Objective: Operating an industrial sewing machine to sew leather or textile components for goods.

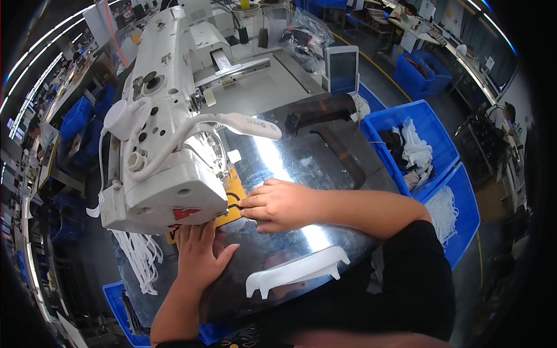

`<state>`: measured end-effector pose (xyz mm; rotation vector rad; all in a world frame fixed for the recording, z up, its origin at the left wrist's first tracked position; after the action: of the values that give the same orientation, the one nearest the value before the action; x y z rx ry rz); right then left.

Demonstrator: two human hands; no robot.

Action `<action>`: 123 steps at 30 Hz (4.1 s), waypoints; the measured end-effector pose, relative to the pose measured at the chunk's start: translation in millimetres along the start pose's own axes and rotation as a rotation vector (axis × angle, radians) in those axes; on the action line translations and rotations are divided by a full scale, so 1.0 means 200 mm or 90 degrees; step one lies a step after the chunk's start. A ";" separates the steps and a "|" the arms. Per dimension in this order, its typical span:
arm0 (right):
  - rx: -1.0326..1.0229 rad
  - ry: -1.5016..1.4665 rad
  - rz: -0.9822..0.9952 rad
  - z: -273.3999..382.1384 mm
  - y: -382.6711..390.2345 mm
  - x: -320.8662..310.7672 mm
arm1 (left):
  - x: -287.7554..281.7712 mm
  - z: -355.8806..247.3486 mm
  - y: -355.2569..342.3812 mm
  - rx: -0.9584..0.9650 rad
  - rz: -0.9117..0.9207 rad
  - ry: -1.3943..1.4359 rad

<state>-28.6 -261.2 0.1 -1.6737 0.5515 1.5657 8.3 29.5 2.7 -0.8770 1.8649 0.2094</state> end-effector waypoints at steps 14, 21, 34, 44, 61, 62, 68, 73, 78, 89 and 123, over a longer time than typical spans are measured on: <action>-0.025 0.003 0.014 0.00 0.02 0.01 | 0.01 0.03 -0.02 -0.010 -0.014 -0.009; -0.026 0.006 0.033 0.00 0.01 0.00 | 0.01 0.05 -0.02 0.013 -0.030 -0.038; -0.026 -0.002 0.034 0.00 0.02 0.00 | -0.01 0.04 -0.02 -0.005 -0.014 -0.034; -0.021 0.004 0.028 0.01 0.02 -0.01 | -0.04 0.01 -0.02 0.005 -0.004 -0.019; -0.034 0.007 -0.073 0.00 0.04 0.03 | -0.08 -0.07 0.02 -0.038 0.074 -0.019; -0.034 0.006 -0.074 0.00 0.04 0.03 | -0.08 -0.08 0.02 -0.039 0.074 -0.020; -0.055 -0.001 -0.178 0.00 0.04 0.01 | -0.09 -0.11 0.04 -0.038 0.110 0.003; -0.051 -0.013 -0.204 0.01 0.04 0.02 | -0.07 -0.14 0.02 -0.001 0.142 0.017; -0.046 -0.020 -0.212 0.00 0.04 0.02 | -0.04 -0.14 0.02 0.024 0.169 0.007; -0.028 0.002 -0.176 -0.01 0.05 0.03 | 0.02 -0.17 0.00 0.043 0.225 0.028; 0.057 0.155 0.076 -0.17 0.15 -0.19 | 0.03 -0.10 -0.01 0.152 0.042 0.088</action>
<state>-34.6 -312.4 27.6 -1.8025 0.8488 1.4038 -6.7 15.0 7.5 -0.6817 2.0004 -0.0352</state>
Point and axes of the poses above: each hand's wrist, its own y-axis away from the middle knuckle, its own x-axis out of the palm, z = x × y, the point moved 1 cm from there along -y, towards the middle knuckle, and after that the axes turned 13 degrees about y, right-handed, at the moved point
